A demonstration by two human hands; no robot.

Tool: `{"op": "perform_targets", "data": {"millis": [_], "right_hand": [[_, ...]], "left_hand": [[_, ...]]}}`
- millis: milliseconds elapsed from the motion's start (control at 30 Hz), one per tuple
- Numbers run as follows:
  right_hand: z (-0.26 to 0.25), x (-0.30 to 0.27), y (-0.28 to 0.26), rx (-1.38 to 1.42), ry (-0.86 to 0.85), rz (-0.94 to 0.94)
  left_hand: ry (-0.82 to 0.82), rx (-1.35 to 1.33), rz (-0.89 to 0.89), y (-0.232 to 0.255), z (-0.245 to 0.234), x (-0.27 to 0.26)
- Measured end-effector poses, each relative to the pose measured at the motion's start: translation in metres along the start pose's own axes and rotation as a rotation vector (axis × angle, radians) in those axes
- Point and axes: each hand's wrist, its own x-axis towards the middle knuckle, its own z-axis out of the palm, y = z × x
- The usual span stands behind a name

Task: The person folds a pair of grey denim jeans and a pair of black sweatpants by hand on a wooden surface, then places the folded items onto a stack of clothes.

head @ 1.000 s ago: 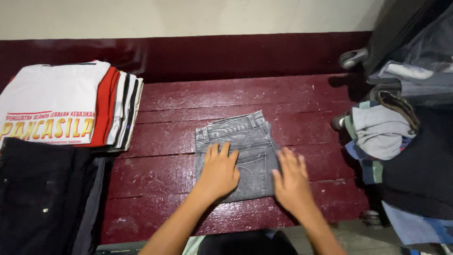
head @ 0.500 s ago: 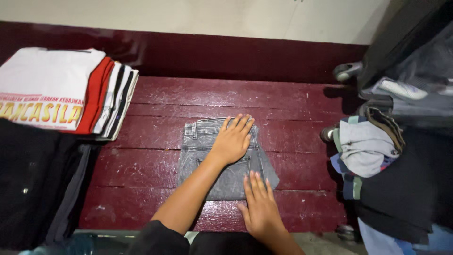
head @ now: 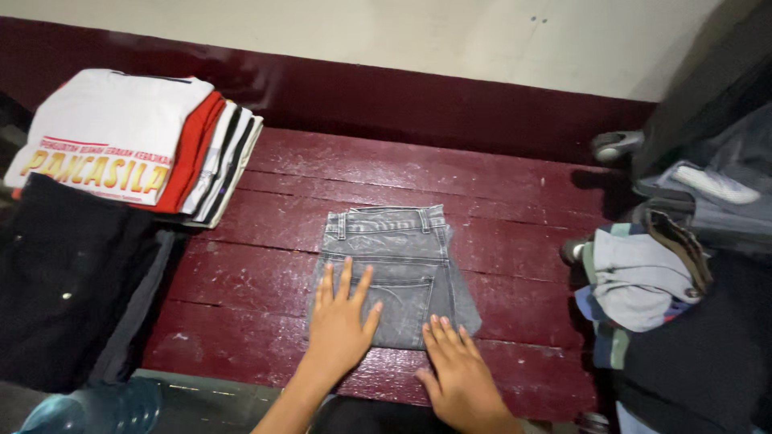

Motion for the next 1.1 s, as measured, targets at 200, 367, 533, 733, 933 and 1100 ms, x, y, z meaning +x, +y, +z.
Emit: {"op": "perform_targets", "data": {"millis": [200, 367, 533, 733, 933, 1100], "right_hand": [[-0.017, 0.037, -0.026, 0.081, -0.066, 0.06], [-0.022, 0.113, -0.05, 0.145, 0.198, -0.087], [0.004, 0.206, -0.071, -0.006, 0.136, -0.373], [0.016, 0.258, -0.07, -0.176, -0.133, -0.31], [0.014, 0.269, -0.053, -0.29, 0.004, -0.177], [0.026, 0.243, -0.051, -0.472, 0.07, -0.031]], "left_hand": [[0.015, -0.01, -0.044, -0.058, -0.008, 0.004], [-0.164, 0.085, -0.071, -0.07, -0.014, -0.002], [-0.032, 0.012, -0.107, -0.064, -0.004, -0.031], [0.017, -0.103, -0.027, -0.084, 0.006, -0.04], [-0.029, -0.122, -0.019, -0.089, 0.005, -0.035], [-0.036, -0.113, -0.033, -0.085, 0.004, -0.032]]}}
